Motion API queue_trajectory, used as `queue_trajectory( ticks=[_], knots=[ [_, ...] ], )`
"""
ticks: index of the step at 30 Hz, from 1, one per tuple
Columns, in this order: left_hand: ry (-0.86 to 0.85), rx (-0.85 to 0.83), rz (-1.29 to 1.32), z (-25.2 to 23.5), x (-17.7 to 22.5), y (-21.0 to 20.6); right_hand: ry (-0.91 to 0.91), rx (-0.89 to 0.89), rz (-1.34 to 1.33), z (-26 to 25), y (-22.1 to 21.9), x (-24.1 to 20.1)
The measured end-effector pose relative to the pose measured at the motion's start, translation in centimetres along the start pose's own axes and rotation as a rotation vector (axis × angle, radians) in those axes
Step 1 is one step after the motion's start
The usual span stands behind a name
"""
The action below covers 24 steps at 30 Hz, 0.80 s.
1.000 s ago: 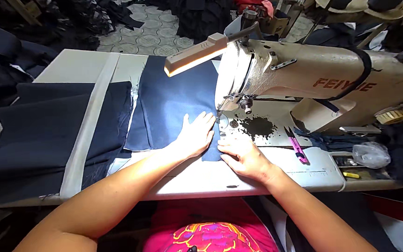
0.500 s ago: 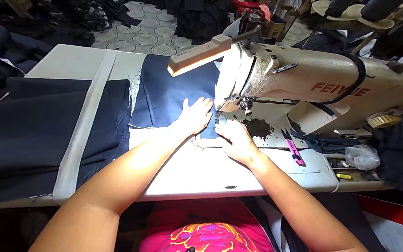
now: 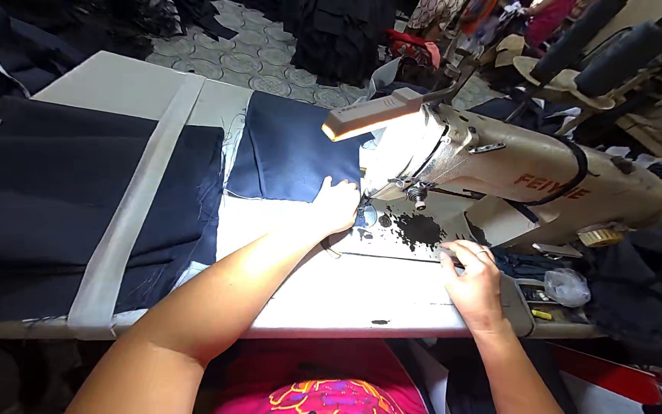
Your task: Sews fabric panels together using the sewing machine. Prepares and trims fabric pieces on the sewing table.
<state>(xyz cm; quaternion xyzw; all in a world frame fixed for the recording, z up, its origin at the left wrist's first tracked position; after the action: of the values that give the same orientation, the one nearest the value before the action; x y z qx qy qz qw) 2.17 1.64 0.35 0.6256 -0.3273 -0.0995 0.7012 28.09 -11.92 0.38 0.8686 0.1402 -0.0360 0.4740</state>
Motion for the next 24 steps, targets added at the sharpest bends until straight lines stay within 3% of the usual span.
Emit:
queue_trajectory(
  ticks=[6, 10, 14, 18, 22, 24],
  knots=[
    [0.099, -0.119, 0.005, 0.6, 0.2, 0.7, 0.069, -0.108, -0.07, -1.8, -1.6, -1.4],
    [0.107, -0.104, 0.045, 0.6, -0.5, 0.5, 0.068, -0.227, -0.15, -5.3, -4.4, -2.8],
    [0.13, -0.042, 0.077, 0.2, -2.3, 0.6, -0.193, -0.42, -0.18, -9.7, -6.4, -4.4],
    [0.196, -0.002, 0.095, 0.0, -3.6, 1.7, -0.237, -0.396, -0.335, -12.5, -9.7, -2.5],
    [0.32, 0.065, 0.101, -0.7, -5.3, 2.1, -0.46, -0.429, -0.518, -11.8, -5.5, -5.9],
    [0.304, 0.167, 0.103, -0.9, -6.4, 1.8, -0.444, -0.429, -0.504, -11.4, -5.4, -5.9]
  ],
)
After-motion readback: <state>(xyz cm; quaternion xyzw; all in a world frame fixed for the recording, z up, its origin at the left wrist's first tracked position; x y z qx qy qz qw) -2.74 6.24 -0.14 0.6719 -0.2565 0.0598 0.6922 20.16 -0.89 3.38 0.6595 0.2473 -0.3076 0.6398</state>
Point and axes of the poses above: each hand's wrist, its own z-axis away from the middle knuckle, its own y-axis out of the back of the hand, x = y × z, the point moved 1 cm from there along -z, towards the middle knuckle, and after that the axes turned 1 degree about z, right-handed, at the moved point
